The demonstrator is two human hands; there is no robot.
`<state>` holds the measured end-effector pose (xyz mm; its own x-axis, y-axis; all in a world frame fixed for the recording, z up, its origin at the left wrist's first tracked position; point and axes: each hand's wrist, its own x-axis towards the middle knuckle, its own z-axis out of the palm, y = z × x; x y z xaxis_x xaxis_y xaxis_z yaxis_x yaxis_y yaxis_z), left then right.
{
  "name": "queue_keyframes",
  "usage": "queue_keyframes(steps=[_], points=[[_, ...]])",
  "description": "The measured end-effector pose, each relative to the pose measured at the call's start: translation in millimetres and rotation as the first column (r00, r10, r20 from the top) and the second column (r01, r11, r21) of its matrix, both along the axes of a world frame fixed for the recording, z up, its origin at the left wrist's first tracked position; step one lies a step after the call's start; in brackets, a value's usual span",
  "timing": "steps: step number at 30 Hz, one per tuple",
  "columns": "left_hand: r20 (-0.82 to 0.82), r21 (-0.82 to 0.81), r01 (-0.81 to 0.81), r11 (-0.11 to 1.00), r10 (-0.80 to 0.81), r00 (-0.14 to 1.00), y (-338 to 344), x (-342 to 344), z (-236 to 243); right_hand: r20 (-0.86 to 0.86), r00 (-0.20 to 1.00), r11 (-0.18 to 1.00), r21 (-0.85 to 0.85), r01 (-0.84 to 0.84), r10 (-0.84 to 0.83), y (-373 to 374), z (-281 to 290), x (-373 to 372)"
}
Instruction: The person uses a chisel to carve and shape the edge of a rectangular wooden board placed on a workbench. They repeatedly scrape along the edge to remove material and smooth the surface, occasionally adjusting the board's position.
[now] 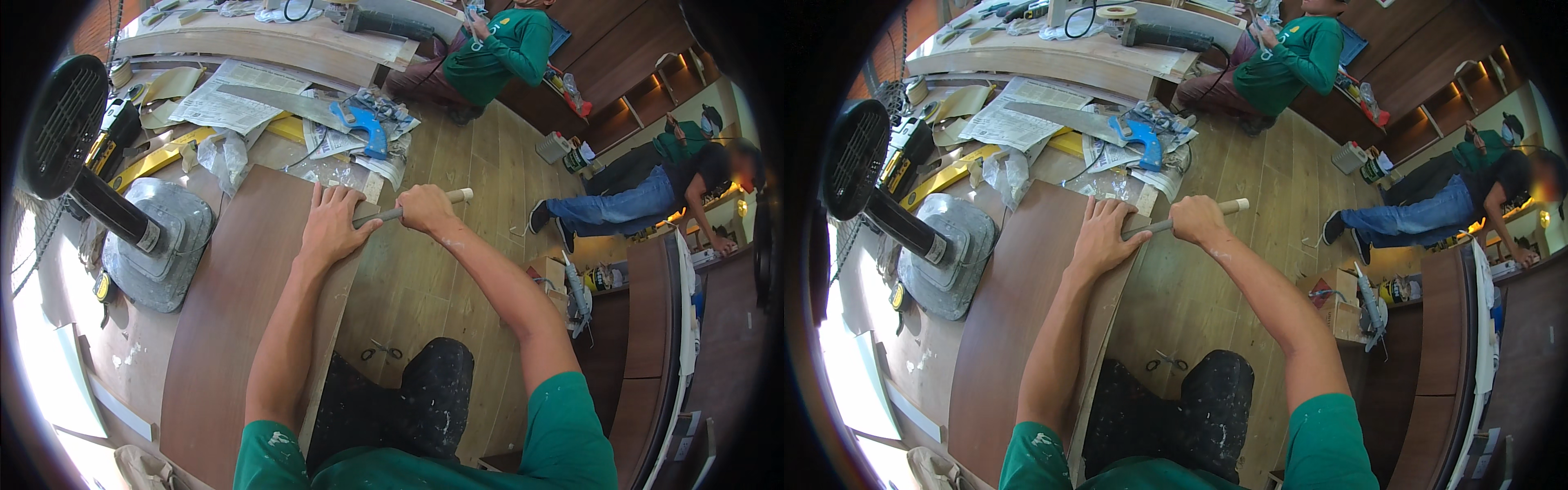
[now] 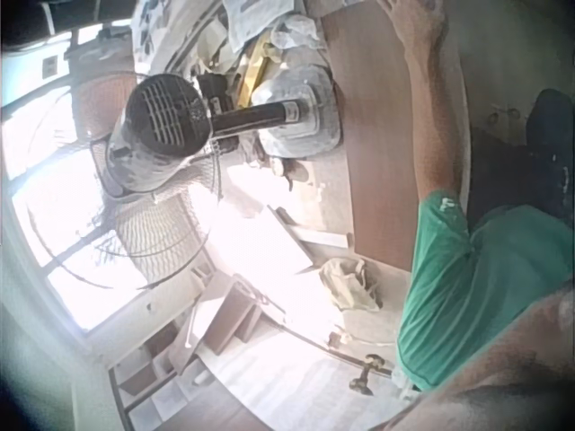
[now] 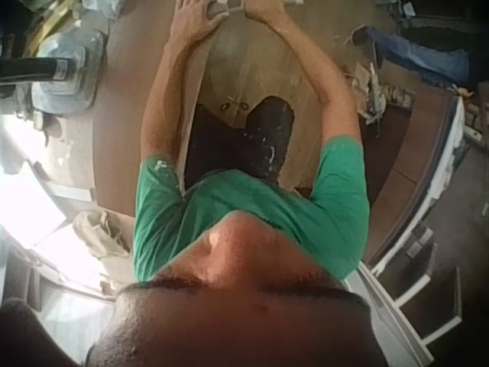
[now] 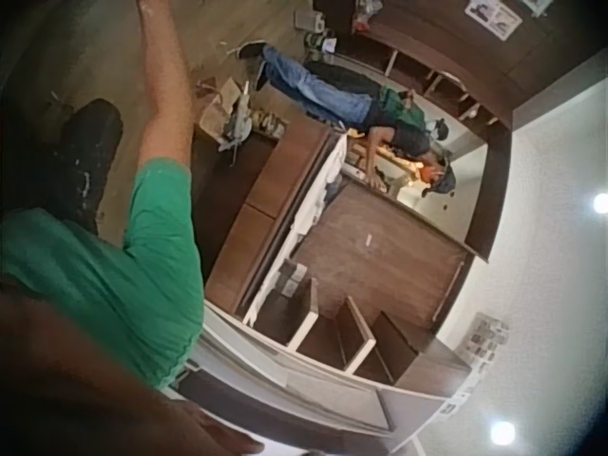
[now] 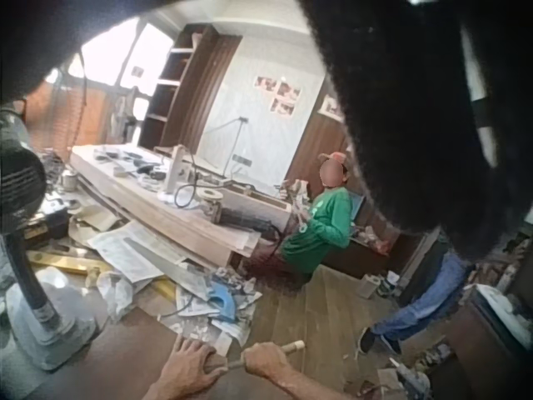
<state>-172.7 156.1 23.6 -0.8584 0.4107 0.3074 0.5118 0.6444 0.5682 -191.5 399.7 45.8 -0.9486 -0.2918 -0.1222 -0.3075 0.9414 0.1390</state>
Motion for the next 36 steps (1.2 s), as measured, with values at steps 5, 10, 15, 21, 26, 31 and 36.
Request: queue_keyframes(steps=[5,10,15,21,26,31,36], points=[[-0.009,0.030,-0.027,0.999,0.027,1.000,2.8,1.1,-0.5,0.038,0.999,0.999,0.044,-0.006,0.004,-1.8,-0.1,-5.8],[-0.005,0.042,-0.047,0.998,0.048,0.999,5.0,-2.0,-7.6,0.036,0.999,0.997,0.065,-0.035,0.032,-4.7,3.7,-15.3],[-0.006,0.054,-0.029,0.998,0.029,1.000,4.1,-1.7,-6.9,0.054,0.998,0.997,0.059,-0.046,0.042,-1.0,2.9,-20.2],[0.078,0.320,-0.066,0.945,0.043,0.996,-3.0,-2.1,-0.9,-0.075,0.983,0.972,-0.180,0.152,-0.168,4.1,-4.6,30.1],[0.037,0.401,-0.094,0.911,0.087,0.996,-3.6,-9.2,-9.2,0.208,0.906,0.722,-0.549,0.421,-0.369,26.1,2.0,97.4],[0.064,0.313,-0.075,0.947,0.058,0.996,-3.1,-8.0,-10.6,0.474,0.797,0.306,-0.749,0.588,-0.373,4.9,8.8,131.1],[0.099,0.385,-0.084,0.919,0.049,0.994,-4.0,-10.4,-12.0,0.207,0.902,0.635,-0.651,0.416,-0.378,-14.2,5.3,114.4]])
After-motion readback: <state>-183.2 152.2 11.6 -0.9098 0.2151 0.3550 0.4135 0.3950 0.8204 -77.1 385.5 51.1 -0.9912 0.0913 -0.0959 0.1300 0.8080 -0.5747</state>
